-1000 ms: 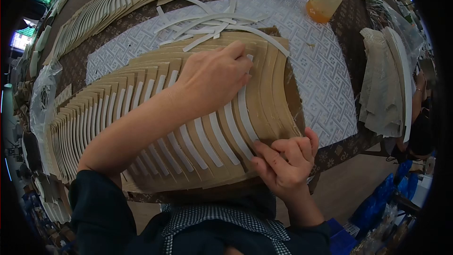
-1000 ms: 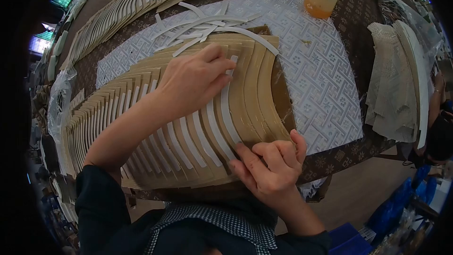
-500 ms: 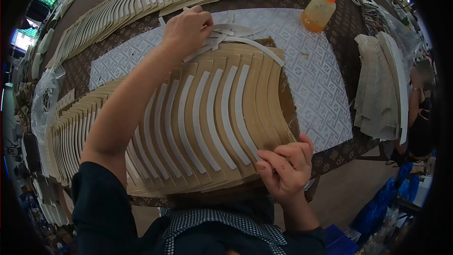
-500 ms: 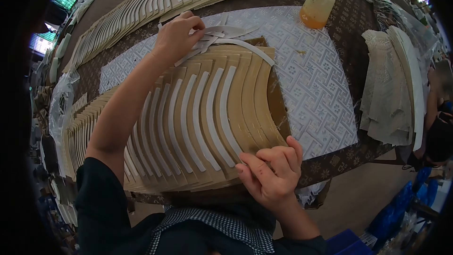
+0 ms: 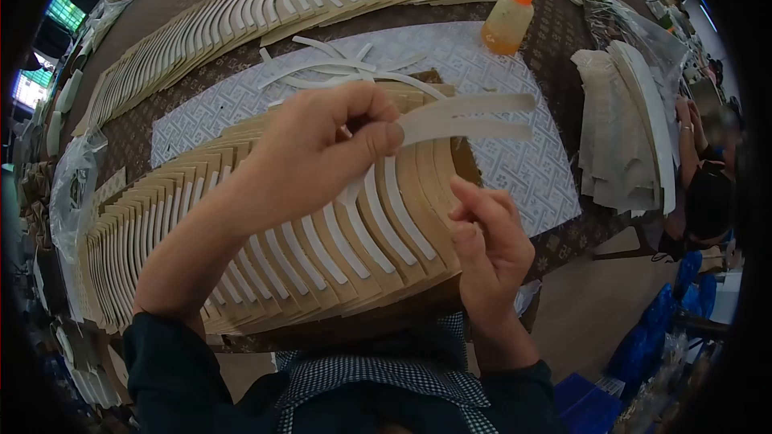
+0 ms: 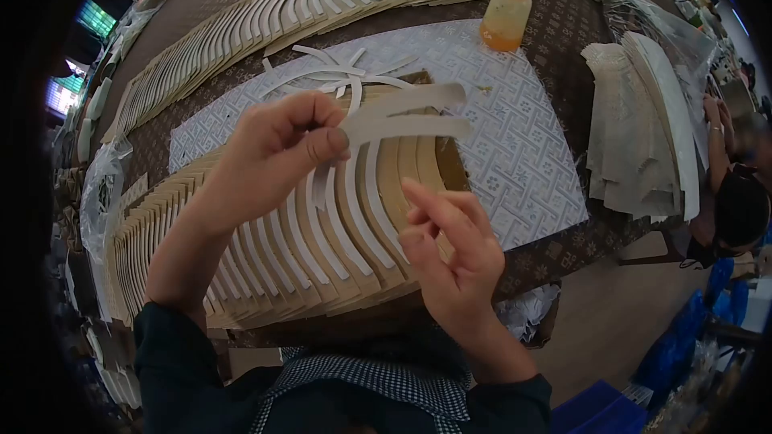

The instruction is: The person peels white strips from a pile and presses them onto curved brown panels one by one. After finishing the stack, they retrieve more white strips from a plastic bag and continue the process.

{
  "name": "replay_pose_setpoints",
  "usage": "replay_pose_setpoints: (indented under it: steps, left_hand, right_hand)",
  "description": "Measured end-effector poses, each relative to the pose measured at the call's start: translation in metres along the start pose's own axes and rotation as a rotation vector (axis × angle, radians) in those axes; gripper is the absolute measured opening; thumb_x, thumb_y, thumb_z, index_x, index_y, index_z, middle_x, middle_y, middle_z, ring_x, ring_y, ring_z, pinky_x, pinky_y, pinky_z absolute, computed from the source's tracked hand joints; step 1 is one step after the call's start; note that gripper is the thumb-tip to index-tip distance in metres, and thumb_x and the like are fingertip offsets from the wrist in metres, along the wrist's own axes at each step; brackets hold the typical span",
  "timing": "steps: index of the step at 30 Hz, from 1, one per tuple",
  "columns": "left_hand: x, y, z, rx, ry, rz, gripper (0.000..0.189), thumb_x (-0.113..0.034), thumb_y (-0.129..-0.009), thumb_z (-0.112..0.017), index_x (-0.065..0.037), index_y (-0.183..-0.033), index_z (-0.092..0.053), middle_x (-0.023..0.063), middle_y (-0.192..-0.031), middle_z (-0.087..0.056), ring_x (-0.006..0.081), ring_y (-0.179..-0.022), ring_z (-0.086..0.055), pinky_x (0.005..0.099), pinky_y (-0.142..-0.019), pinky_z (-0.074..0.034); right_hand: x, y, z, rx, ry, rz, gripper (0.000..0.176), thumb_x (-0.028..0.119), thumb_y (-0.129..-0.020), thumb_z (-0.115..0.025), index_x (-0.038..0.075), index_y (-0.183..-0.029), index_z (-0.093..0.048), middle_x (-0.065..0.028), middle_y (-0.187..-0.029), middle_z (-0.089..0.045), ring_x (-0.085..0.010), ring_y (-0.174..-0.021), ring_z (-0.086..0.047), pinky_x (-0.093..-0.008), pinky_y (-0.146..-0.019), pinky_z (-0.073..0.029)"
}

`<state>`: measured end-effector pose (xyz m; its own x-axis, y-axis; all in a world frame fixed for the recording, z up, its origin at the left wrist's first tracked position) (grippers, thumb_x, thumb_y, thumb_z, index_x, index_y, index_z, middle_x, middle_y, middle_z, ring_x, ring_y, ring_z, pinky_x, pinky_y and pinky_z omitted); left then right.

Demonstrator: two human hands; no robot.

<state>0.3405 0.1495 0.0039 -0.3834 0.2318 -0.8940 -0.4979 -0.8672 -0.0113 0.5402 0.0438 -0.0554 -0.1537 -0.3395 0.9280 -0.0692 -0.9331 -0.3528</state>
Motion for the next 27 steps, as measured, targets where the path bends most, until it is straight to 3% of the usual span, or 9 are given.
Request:
replay_pose_setpoints:
  steps: [1,2,5,7,9,13,14,20,27]
  left_hand:
    - [-0.009,0.004,-0.004,0.022,-0.063,-0.002,0.013,-0.014,-0.096,-0.067,-0.001,-0.096,-0.064,-0.0012,-0.081,-0.064,0.0043,-0.074,-0.057,0.0205,-0.067,-0.047]
    - [-0.013,0.009,-0.01,0.037,-0.081,-0.02,0.013,-0.014,-0.095,-0.067,-0.001,-0.095,-0.065,-0.001,-0.082,-0.065,0.0046,-0.075,-0.058,0.0207,-0.067,-0.048]
    - [-0.019,0.02,-0.019,0.046,-0.121,-0.088,0.013,-0.014,-0.095,-0.067,-0.001,-0.096,-0.065,0.0003,-0.084,-0.066,0.0056,-0.076,-0.06,0.0216,-0.068,-0.049]
    - [-0.019,0.027,-0.017,0.007,-0.125,-0.162,0.013,-0.014,-0.096,-0.066,-0.001,-0.099,-0.063,0.0021,-0.086,-0.068,0.0064,-0.077,-0.061,0.0228,-0.069,-0.05]
    - [-0.008,0.029,-0.012,-0.18,0.225,-0.099,0.018,-0.016,-0.098,-0.064,0.0,-0.104,-0.059,0.0047,-0.089,-0.068,0.0082,-0.079,-0.064,0.0253,-0.07,-0.053]
    - [0.004,0.027,0.011,-0.296,0.489,-0.006,0.016,-0.017,-0.098,-0.063,-0.002,-0.101,-0.058,-0.0017,-0.072,-0.057,0.0046,-0.06,-0.056,0.0207,-0.054,-0.047]
    - [0.008,0.03,0.011,-0.294,0.376,0.079,0.016,-0.017,-0.097,-0.064,-0.003,-0.102,-0.059,-0.0039,-0.07,-0.051,0.0016,-0.049,-0.044,0.0191,-0.044,-0.039]
    - [0.035,0.017,-0.004,-0.099,0.735,0.362,0.021,-0.021,-0.096,-0.066,-0.001,-0.1,-0.063,-0.003,-0.069,-0.053,0.001,-0.045,-0.035,0.0196,-0.039,-0.025]
    - [0.044,-0.003,-0.011,-0.062,0.72,0.34,0.014,-0.018,-0.096,-0.067,-0.004,-0.097,-0.064,-0.0014,-0.073,-0.058,0.0001,-0.045,-0.033,0.0195,-0.039,-0.024]
  right_hand:
    - [0.002,-0.007,-0.004,0.008,-0.07,-0.021,0.027,0.013,-0.097,-0.063,-0.004,-0.117,-0.067,-0.0049,-0.101,-0.06,-0.0091,-0.086,-0.054,-0.0201,-0.076,-0.044]
    - [0.003,-0.013,-0.009,-0.017,-0.122,0.033,0.03,0.013,-0.098,-0.063,-0.005,-0.121,-0.065,-0.004,-0.095,-0.062,-0.0081,-0.078,-0.055,-0.0202,-0.07,-0.045]
    - [0.007,-0.014,-0.015,-0.012,-0.368,-0.145,0.028,0.014,-0.1,-0.06,-0.004,-0.122,-0.064,-0.0044,-0.087,-0.063,-0.008,-0.068,-0.055,-0.0224,-0.066,-0.049]
    - [0.004,-0.011,-0.014,-0.054,-0.499,-0.137,0.027,0.016,-0.102,-0.056,-0.002,-0.12,-0.064,-0.0046,-0.081,-0.062,-0.0085,-0.063,-0.055,-0.0248,-0.066,-0.052]
    - [0.001,-0.008,-0.012,-0.088,-0.612,-0.099,0.026,0.017,-0.104,-0.053,-0.002,-0.118,-0.063,-0.0066,-0.08,-0.063,-0.0102,-0.062,-0.057,-0.0272,-0.067,-0.054]
    - [0.004,0.001,-0.004,-0.137,-0.736,-0.004,0.025,0.019,-0.104,-0.052,-0.002,-0.115,-0.059,-0.011,-0.083,-0.065,-0.0153,-0.068,-0.061,-0.0328,-0.073,-0.056]
    - [0.005,0.004,-0.004,-0.146,-0.753,0.005,0.025,0.02,-0.103,-0.052,-0.002,-0.113,-0.058,-0.0113,-0.083,-0.065,-0.0165,-0.069,-0.062,-0.0345,-0.075,-0.057]
    - [0.002,0.02,-0.014,-0.05,-0.546,0.113,0.021,0.017,-0.101,-0.054,-0.002,-0.11,-0.057,-0.0136,-0.091,-0.064,-0.017,-0.079,-0.063,-0.0341,-0.079,-0.056]
    - [-0.01,0.024,-0.014,0.047,-0.336,0.147,0.015,0.005,-0.095,-0.058,-0.003,-0.109,-0.059,-0.0139,-0.096,-0.066,-0.0164,-0.079,-0.063,-0.0292,-0.073,-0.054]
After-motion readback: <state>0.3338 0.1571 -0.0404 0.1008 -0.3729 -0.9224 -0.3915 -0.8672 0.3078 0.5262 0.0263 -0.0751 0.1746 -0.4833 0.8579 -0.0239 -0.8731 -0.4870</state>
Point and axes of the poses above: each hand's wrist, its own y-axis away from the middle knuckle, its own z-axis out of the back of the hand, x = y × z, the point moved 2 cm from there along -y, towards the middle knuckle
